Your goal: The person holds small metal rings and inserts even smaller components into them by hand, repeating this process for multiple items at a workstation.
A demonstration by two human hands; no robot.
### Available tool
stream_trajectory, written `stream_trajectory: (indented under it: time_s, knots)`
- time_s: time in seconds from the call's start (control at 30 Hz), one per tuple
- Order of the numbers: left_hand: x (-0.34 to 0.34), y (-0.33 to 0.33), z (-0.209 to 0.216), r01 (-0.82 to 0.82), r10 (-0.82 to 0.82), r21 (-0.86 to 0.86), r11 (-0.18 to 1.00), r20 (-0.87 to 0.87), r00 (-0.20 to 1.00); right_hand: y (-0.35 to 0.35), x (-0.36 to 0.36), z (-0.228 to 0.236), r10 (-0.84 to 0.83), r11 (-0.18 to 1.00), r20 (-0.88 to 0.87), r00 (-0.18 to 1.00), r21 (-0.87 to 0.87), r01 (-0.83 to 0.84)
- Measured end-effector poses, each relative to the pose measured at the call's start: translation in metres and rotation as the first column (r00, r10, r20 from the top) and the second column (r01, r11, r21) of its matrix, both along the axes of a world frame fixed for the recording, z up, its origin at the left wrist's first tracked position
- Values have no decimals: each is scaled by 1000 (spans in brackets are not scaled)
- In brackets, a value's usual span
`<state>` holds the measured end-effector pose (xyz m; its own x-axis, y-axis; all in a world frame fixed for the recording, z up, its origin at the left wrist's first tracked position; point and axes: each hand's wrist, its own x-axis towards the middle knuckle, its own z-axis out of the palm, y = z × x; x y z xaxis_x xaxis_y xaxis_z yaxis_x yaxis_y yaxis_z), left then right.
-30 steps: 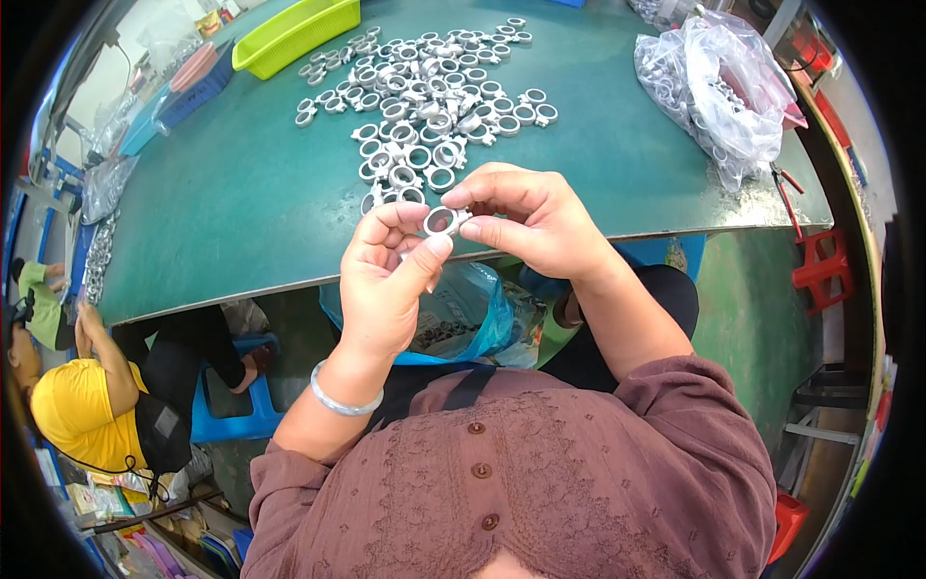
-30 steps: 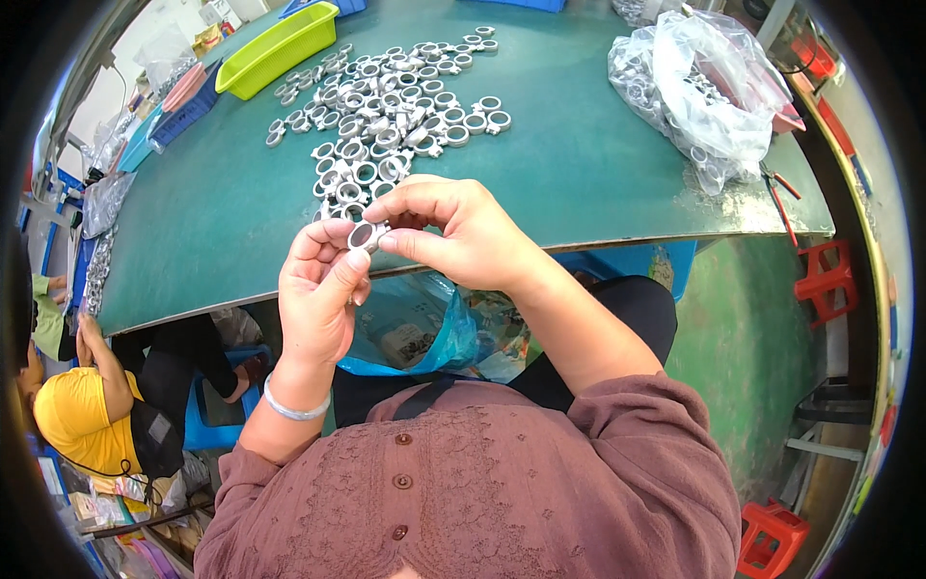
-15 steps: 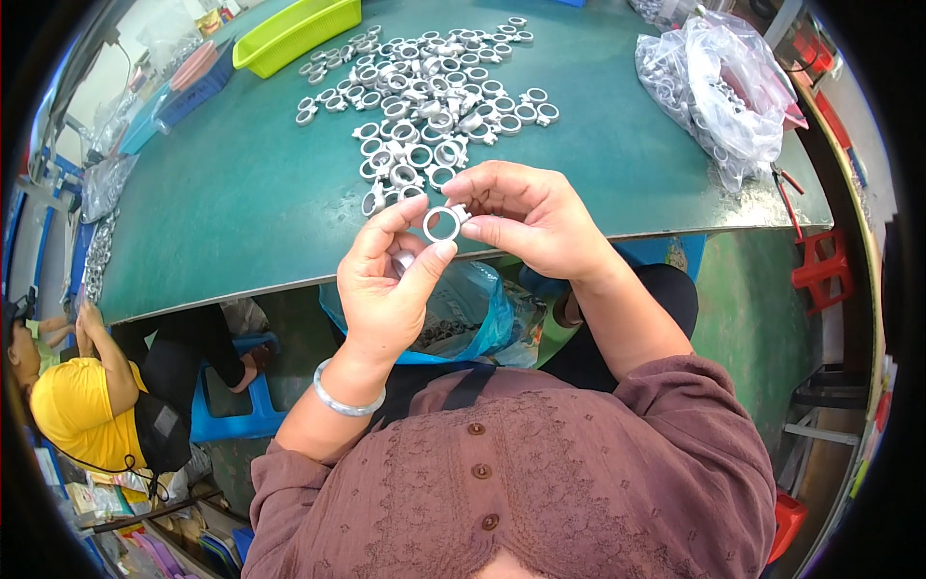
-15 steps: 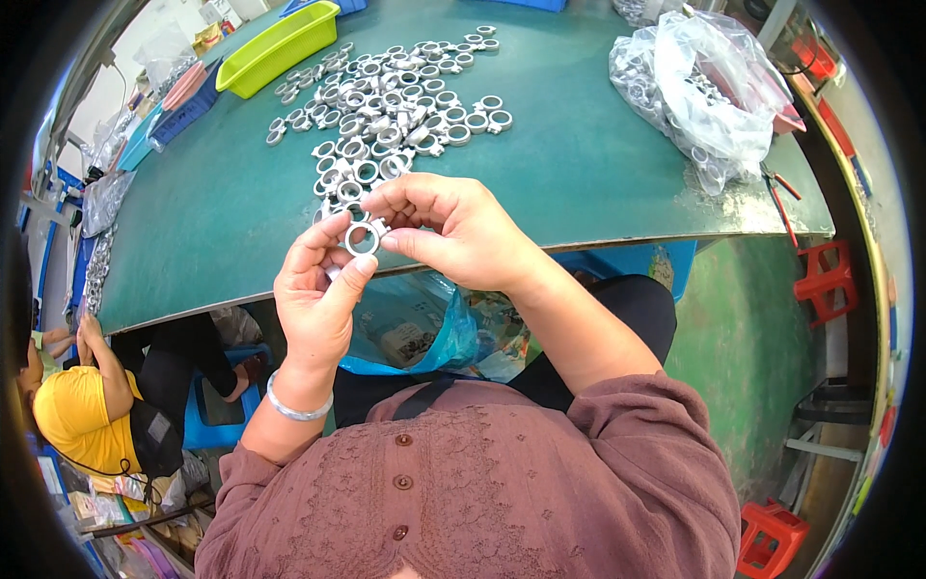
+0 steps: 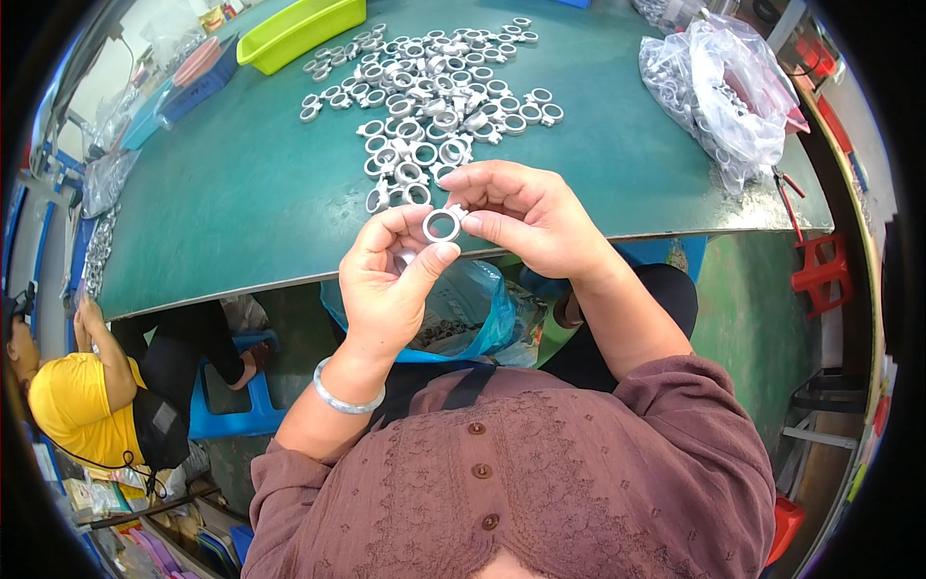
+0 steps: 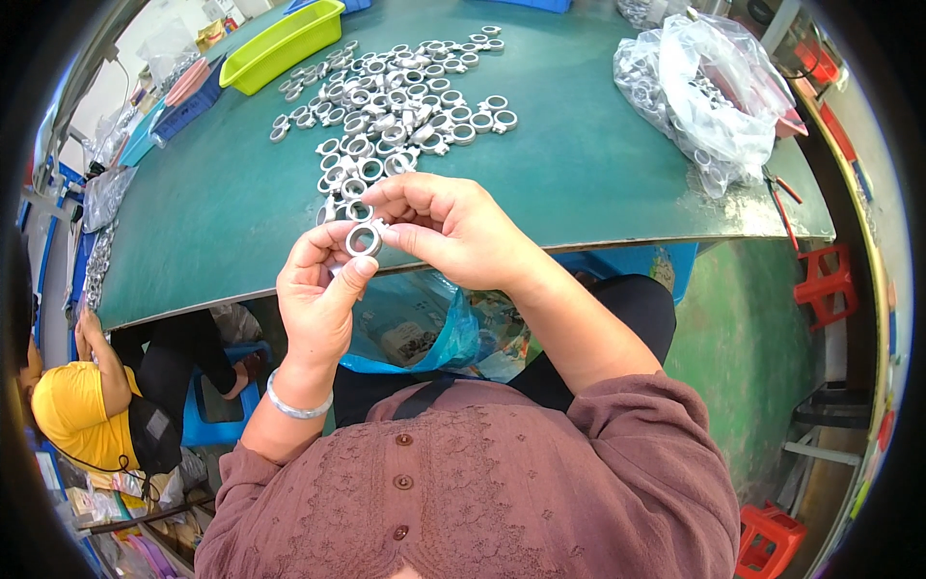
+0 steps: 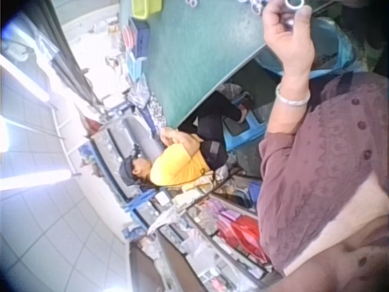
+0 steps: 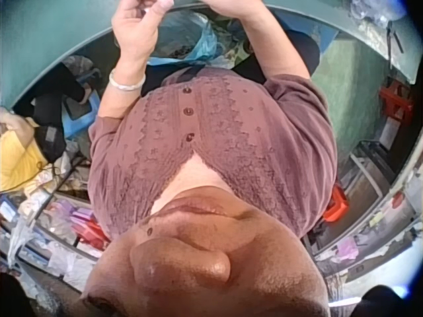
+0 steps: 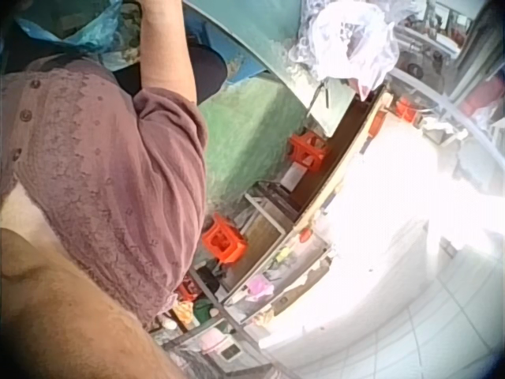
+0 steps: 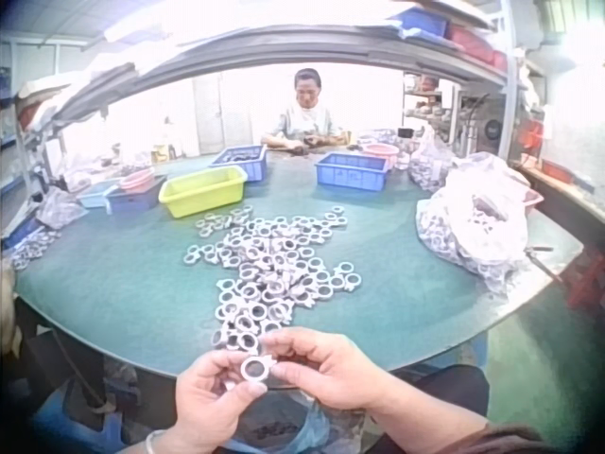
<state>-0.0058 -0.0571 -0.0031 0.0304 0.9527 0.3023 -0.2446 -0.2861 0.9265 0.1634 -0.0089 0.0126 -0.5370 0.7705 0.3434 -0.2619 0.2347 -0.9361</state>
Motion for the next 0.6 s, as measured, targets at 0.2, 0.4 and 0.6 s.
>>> stream_trajectory:
  time_s: [0.2, 0.4, 0.6]
  knots:
    - [-1, -4, 3, -7, 8, -48, 999, 5, 1000, 9, 4, 2, -81, 990, 111, 991, 122, 67]
    - [-23, -17, -8, 182, -208, -102, 978, -573, 793, 29, 0, -10, -728, 538, 259, 634, 789, 296]
    - [-32, -15, -50, 73, -38, 0, 997, -854, 518, 23, -8, -6, -743, 518, 341, 576, 838, 171]
